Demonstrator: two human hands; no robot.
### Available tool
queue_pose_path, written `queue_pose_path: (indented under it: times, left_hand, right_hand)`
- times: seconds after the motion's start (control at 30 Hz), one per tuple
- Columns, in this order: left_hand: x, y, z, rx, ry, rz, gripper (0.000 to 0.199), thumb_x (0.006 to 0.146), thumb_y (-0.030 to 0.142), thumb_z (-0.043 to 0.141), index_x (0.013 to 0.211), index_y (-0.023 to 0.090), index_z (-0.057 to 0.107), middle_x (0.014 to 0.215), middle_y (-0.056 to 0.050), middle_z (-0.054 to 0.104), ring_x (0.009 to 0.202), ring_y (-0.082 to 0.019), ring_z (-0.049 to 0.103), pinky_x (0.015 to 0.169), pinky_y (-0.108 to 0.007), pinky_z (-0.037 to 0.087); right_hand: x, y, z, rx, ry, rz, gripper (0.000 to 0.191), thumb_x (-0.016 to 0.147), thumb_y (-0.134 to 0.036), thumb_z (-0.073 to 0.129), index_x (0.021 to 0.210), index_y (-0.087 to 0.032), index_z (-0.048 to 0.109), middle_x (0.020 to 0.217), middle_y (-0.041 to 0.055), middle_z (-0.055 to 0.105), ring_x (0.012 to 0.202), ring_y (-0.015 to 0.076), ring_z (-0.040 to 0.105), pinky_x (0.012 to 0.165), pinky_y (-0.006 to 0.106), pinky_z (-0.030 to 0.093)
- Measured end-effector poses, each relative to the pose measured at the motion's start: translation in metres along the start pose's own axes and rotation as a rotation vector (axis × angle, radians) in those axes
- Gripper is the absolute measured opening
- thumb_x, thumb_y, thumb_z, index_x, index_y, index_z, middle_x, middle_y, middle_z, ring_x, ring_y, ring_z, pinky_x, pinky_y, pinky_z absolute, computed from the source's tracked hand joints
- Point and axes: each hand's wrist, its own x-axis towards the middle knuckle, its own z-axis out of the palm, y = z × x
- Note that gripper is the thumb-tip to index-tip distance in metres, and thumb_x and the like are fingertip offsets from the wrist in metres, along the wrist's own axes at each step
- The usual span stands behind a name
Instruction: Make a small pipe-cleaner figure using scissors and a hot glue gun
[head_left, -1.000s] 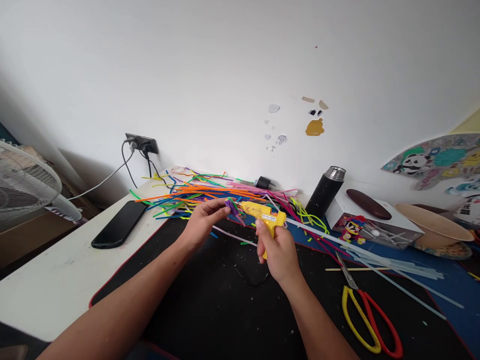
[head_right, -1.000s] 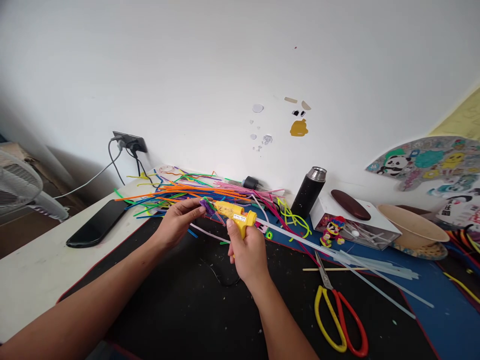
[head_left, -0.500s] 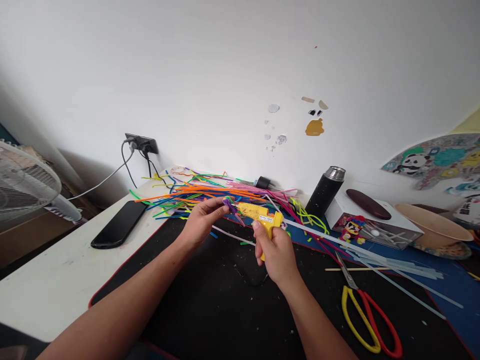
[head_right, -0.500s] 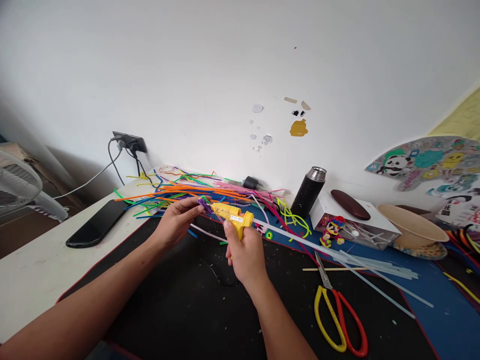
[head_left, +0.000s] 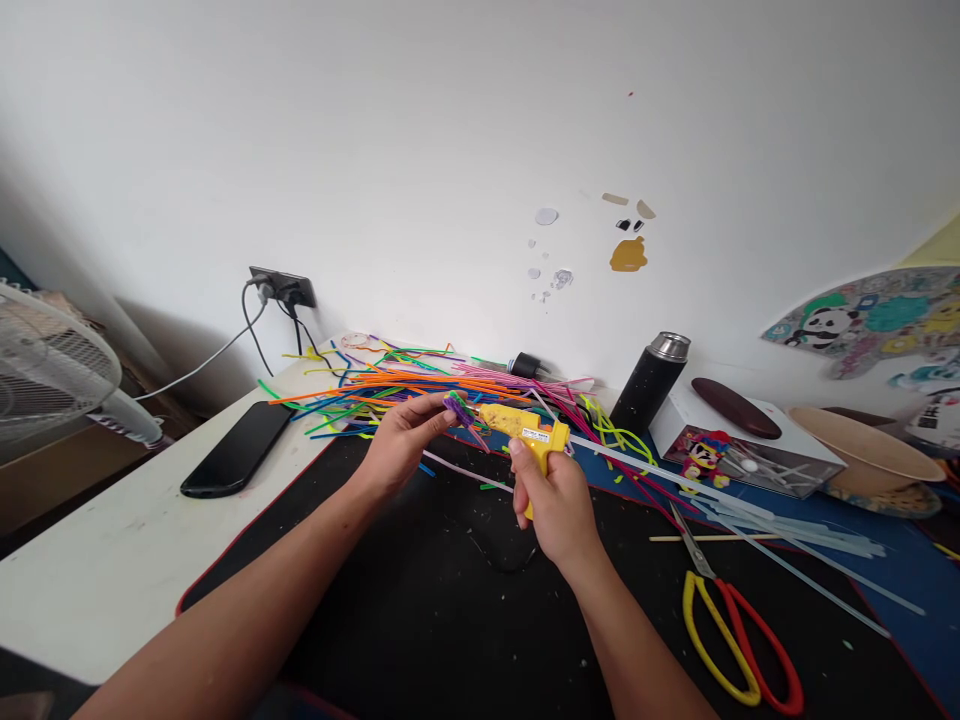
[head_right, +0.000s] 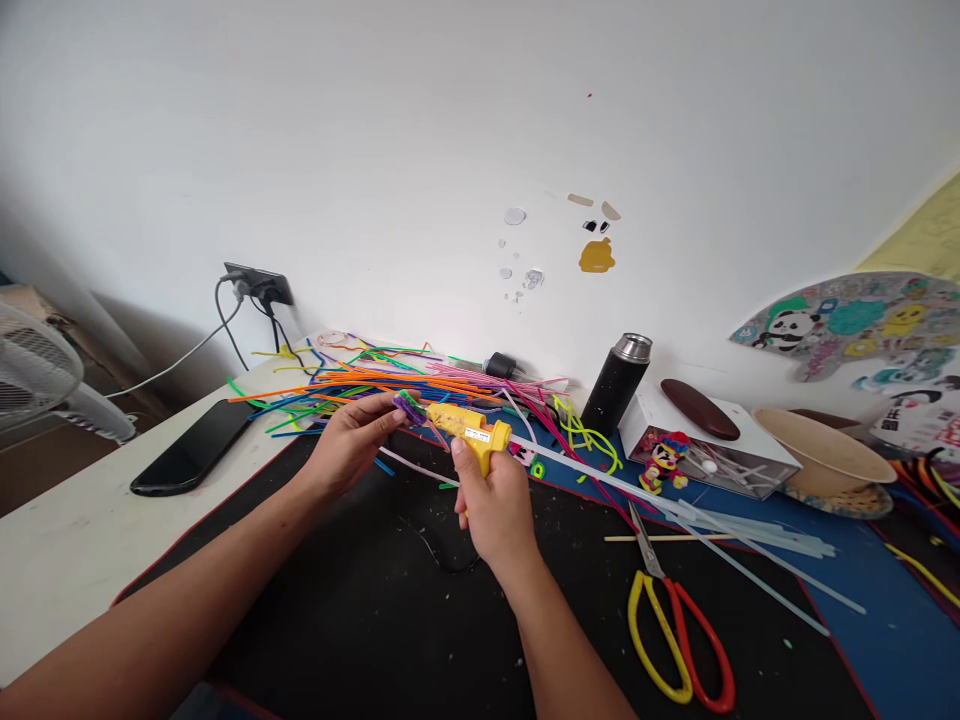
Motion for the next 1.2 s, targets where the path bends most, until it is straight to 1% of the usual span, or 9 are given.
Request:
queue_pose_path:
  times: [0.2,0.33,0.5,0.7,0.87,1.03,1.2]
  left_hand:
    - [0.0001,0.0003,-0.0005,0.017,-0.008,0.006,0.037,0.069,0.039,0.093,0.1,0.021,0.086,0.102,-0.009,0.082,0.096,-0.027,0.072,0.095,-0.039,0.053]
    - [0.0004,-0.0002,-0.001,0.005,0.007,0.004,0.036,0.068,0.038,0.094,0.098,0.021,0.086,0.099,-0.009,0.082,0.094,-0.026,0.072,0.093,-0.038,0.054]
    - [0.0007,0.0006,-0.0003,-0.012,-0.004,0.012,0.034,0.069,0.037,0.093,0.097,0.02,0.086,0.096,-0.009,0.082,0.09,-0.024,0.072,0.09,-0.034,0.053]
    - [0.001,0.0024,0.0008,-0.009,0.017,0.018,0.031,0.068,0.036,0.093,0.092,0.019,0.085,0.093,-0.009,0.082,0.087,-0.025,0.073,0.089,-0.037,0.054]
    - [0.0014,0.0038,0.001,-0.024,0.014,0.01,0.033,0.067,0.036,0.094,0.094,0.019,0.085,0.093,-0.009,0.082,0.087,-0.026,0.074,0.089,-0.039,0.055]
    - [0.0015,0.0042,0.0014,-0.035,0.026,0.017,0.034,0.066,0.035,0.094,0.094,0.019,0.085,0.092,-0.01,0.082,0.09,-0.027,0.074,0.091,-0.039,0.055]
    - [0.0011,0.0047,0.0015,-0.049,0.034,0.021,0.034,0.066,0.035,0.095,0.095,0.019,0.086,0.092,-0.01,0.082,0.091,-0.027,0.074,0.091,-0.038,0.054]
  right_hand:
    - [0.0001,0.0002,-0.0003,-0.002,0.009,0.021,0.062,0.088,-0.077,0.058,0.059,-0.022,0.053,0.041,-0.0026,0.05,0.033,0.0103,0.047,0.038,0.023,0.037]
    - [0.0014,0.0,-0.0005,-0.018,0.012,0.013,0.064,0.089,-0.076,0.057,0.055,-0.022,0.051,0.039,-0.0021,0.049,0.033,0.0101,0.047,0.039,0.023,0.039]
    - [0.0018,-0.0004,0.0009,-0.001,-0.007,0.022,0.063,0.088,-0.076,0.058,0.058,-0.021,0.052,0.041,-0.0029,0.049,0.033,0.0102,0.047,0.037,0.022,0.037]
    - [0.0021,-0.0005,-0.001,-0.021,0.015,0.026,0.064,0.089,-0.076,0.057,0.055,-0.022,0.051,0.04,-0.0021,0.049,0.033,0.0096,0.047,0.039,0.022,0.039]
    - [0.0008,-0.0003,-0.0013,-0.01,-0.002,0.019,0.063,0.089,-0.075,0.058,0.057,-0.021,0.052,0.041,-0.0028,0.049,0.033,0.0099,0.047,0.037,0.022,0.037]
    - [0.0002,-0.0008,-0.0023,-0.032,0.016,0.029,0.065,0.089,-0.075,0.057,0.052,-0.023,0.048,0.039,-0.0019,0.048,0.033,0.0101,0.048,0.038,0.022,0.039]
    - [0.0005,-0.0006,-0.0015,-0.025,0.005,0.032,0.062,0.088,-0.075,0.058,0.057,-0.022,0.052,0.041,-0.0026,0.05,0.033,0.0102,0.047,0.037,0.022,0.038]
